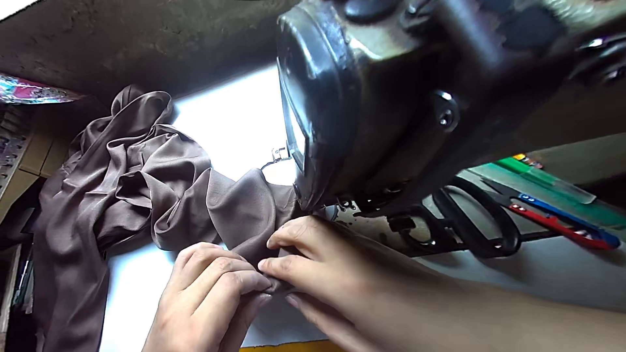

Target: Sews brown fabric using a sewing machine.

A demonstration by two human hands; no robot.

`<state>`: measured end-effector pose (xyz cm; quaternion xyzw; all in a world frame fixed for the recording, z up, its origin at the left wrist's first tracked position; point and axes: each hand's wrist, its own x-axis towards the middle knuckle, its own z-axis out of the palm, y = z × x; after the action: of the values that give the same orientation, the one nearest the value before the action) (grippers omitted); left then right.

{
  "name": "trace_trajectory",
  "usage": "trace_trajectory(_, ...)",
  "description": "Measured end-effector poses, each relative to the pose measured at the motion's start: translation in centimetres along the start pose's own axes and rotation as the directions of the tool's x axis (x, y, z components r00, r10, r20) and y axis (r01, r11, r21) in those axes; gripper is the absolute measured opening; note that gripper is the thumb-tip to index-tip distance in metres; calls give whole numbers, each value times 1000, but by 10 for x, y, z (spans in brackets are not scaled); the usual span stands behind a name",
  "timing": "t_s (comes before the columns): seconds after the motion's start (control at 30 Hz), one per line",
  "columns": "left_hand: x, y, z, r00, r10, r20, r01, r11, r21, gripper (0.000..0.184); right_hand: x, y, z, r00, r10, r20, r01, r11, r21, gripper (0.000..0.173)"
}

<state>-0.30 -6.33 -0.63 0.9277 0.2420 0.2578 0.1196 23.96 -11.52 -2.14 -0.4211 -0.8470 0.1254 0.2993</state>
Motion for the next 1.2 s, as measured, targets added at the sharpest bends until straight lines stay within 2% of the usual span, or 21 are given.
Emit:
trace_trajectory(0.07,0,6,-2,999,-46,-5,46,995,-87,14,1,-1,3,998,-46,-33,44,998,-50,22)
trace_trajectory(0.17,1,10,2,996,-83,-14,80,987,-139,15,4,1,2,995,-77,-66,75,997,-27,18)
trace_trajectory(0.33,2,6,10,996,-71,-52,61,982,-179,14,6,3,-4,998,-19,-59,17,999,-40,18)
trace_trajectory(0.4,2,3,12,997,-55,-56,42,978,-204,14,5,5,-6,1000,20,-17,-20,999,32,18)
trace_trajectory(0.5,3,1,13,997,-59,-45,46,966,-255,12,6,11,-12,992,96,87,-117,952,282,14)
trace_trajectory(0.57,4,0,12,995,-90,-32,75,949,-307,12,7,14,-14,993,92,73,-113,920,376,12)
trace_trajectory(0.73,6,-1,10,987,-158,-12,142,913,-382,11,5,11,-7,997,-24,-74,36,987,158,13)
trace_trajectory(0.93,6,-1,11,984,-179,6,167,903,-396,14,3,11,-1,977,-126,-172,124,992,-24,17)
trace_trajectory(1.1,8,9,15,954,-298,-32,261,879,-399,35,3,8,-3,964,-166,-206,147,983,-106,17)
trace_trajectory(1.2,10,12,15,937,-350,-10,313,852,-420,41,2,7,-3,960,-183,-213,155,978,-142,17)
